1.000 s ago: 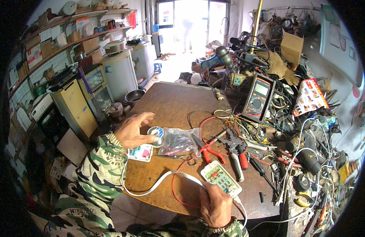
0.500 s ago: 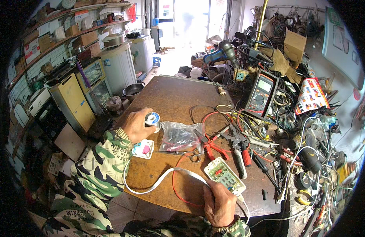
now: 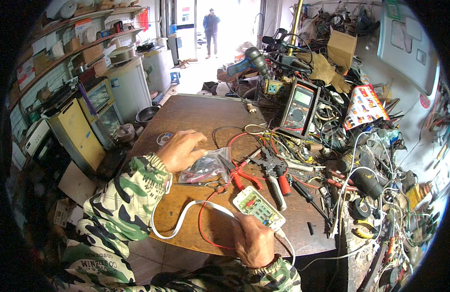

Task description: The person strips a white cable, solders wires to a small circuit board, and uses a soldering iron and pliers to assemble the connection. The person then inspects the soldered joint and places the soldering iron back on the table.

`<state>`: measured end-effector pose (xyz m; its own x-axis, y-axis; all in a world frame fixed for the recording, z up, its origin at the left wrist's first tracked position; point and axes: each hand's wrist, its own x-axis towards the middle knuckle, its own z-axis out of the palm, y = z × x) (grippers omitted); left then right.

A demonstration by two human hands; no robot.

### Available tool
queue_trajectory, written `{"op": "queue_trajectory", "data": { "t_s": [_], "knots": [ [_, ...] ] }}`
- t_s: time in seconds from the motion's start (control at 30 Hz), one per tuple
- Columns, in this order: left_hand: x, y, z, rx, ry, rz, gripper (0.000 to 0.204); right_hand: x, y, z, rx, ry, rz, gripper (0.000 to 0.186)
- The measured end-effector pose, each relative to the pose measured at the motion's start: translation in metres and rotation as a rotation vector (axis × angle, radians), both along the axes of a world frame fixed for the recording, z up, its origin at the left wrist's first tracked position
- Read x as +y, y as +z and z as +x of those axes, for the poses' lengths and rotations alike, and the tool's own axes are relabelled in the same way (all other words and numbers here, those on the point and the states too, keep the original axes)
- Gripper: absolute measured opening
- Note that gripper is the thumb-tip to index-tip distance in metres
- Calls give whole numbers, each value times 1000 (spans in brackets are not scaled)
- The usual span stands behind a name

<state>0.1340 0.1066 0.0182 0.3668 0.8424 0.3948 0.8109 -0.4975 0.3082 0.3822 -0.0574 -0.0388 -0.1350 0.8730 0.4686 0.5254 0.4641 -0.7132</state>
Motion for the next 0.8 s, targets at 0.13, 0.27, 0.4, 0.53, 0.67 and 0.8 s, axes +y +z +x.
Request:
{"op": "queue_trajectory", "data": {
  "t_s": [0.13,0.27,0.4,0.53,0.67,0.8],
  "knots": [
    [-7,7,-5,190,57,-220,62,-1,-1,-1,3,25,3,18],
    [-6,4,-1,200,20,-240,67,0,-2,0,-8,8,12,19],
    [-10,-2,7,305,56,-226,62,0,-2,0,3,14,25,18],
    [-12,4,13,285,109,-273,52,0,-1,0,-5,9,17,17],
    [-10,5,11,225,172,-245,49,-2,2,0,-5,6,-3,17],
    [-3,-4,5,104,207,-132,49,-2,1,-1,-10,1,9,16]
  ]
}}
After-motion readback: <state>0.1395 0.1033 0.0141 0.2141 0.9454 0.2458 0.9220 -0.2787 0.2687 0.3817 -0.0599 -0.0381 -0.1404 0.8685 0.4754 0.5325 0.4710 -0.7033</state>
